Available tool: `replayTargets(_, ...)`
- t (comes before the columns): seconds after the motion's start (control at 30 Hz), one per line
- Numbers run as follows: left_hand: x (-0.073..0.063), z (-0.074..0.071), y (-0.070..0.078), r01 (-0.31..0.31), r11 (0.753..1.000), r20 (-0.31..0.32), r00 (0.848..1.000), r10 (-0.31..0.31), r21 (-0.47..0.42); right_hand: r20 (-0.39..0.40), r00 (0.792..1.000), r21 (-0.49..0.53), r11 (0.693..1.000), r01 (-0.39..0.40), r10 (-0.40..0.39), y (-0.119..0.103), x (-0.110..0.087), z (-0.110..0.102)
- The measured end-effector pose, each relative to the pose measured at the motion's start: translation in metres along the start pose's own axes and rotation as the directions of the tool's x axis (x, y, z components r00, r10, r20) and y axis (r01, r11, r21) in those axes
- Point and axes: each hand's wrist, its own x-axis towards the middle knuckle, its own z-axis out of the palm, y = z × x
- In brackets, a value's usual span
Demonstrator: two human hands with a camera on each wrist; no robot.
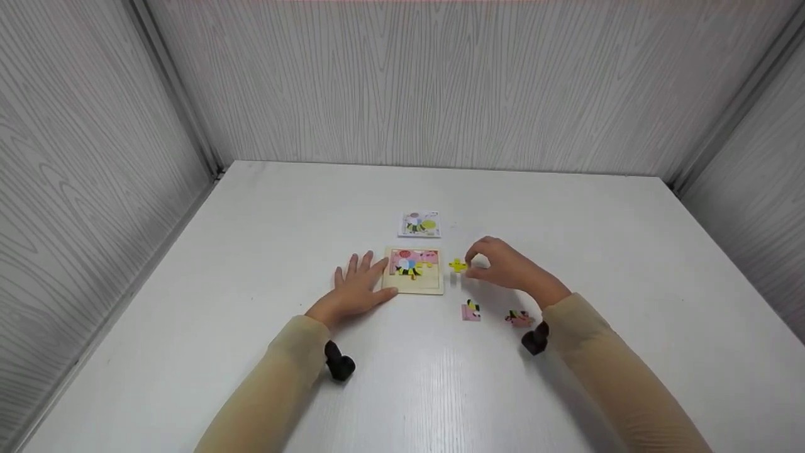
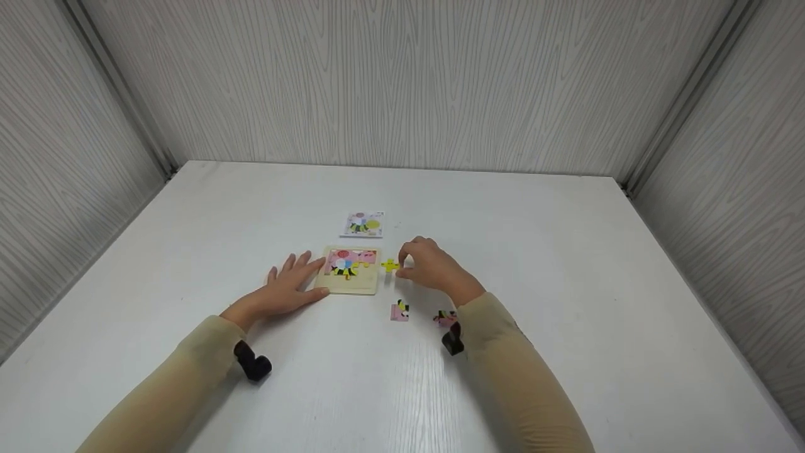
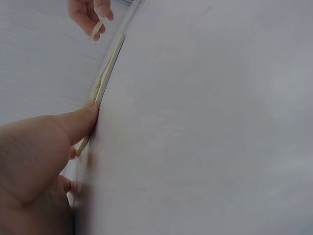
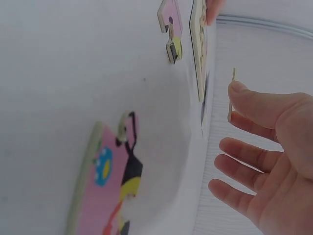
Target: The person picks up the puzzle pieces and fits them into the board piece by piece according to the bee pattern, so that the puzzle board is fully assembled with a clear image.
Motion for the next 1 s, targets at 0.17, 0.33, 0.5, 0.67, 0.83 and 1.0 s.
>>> replayTargets(0.17, 0.0, 0.0, 0.002, 0.011, 1.0, 0.006, 1.0, -0.011, -0.002, 0.01, 1.0, 0.0, 1.0, 0.013, -0.013, -0.006, 0.005, 0.005)
replayTargets(0.33, 0.001, 0.0, 0.002, 0.006, 1.0, -0.002, 1.0, -0.006, 0.012, 0.012, 1.0, -0.008, 1.0, 0.02, -0.02, -0.011, 0.01, 0.008)
replayTargets(0.5, 0.001, -0.001, 0.002, 0.013, 1.0, -0.001, 1.0, -0.013, 0.021, 0.022, 1.0, -0.017, 1.0, -0.002, 0.002, -0.014, 0.018, 0.012)
replayTargets(0.67, 0.0, -0.001, 0.002, 0.004, 1.0, -0.006, 1.0, -0.004, 0.019, 0.036, 0.999, -0.033, 0.999, -0.001, 0.002, -0.017, 0.023, 0.015)
replayTargets(0.83, 0.0, 0.001, 0.001, 0.003, 1.0, -0.016, 1.0, -0.002, 0.022, 0.05, 0.999, -0.043, 0.999, -0.003, 0.005, -0.021, 0.026, 0.017)
replayTargets(1.0, 0.001, 0.001, 0.001, 0.012, 1.0, -0.016, 1.0, -0.012, 0.011, 0.054, 0.998, -0.05, 0.999, -0.014, 0.017, -0.025, 0.03, 0.019)
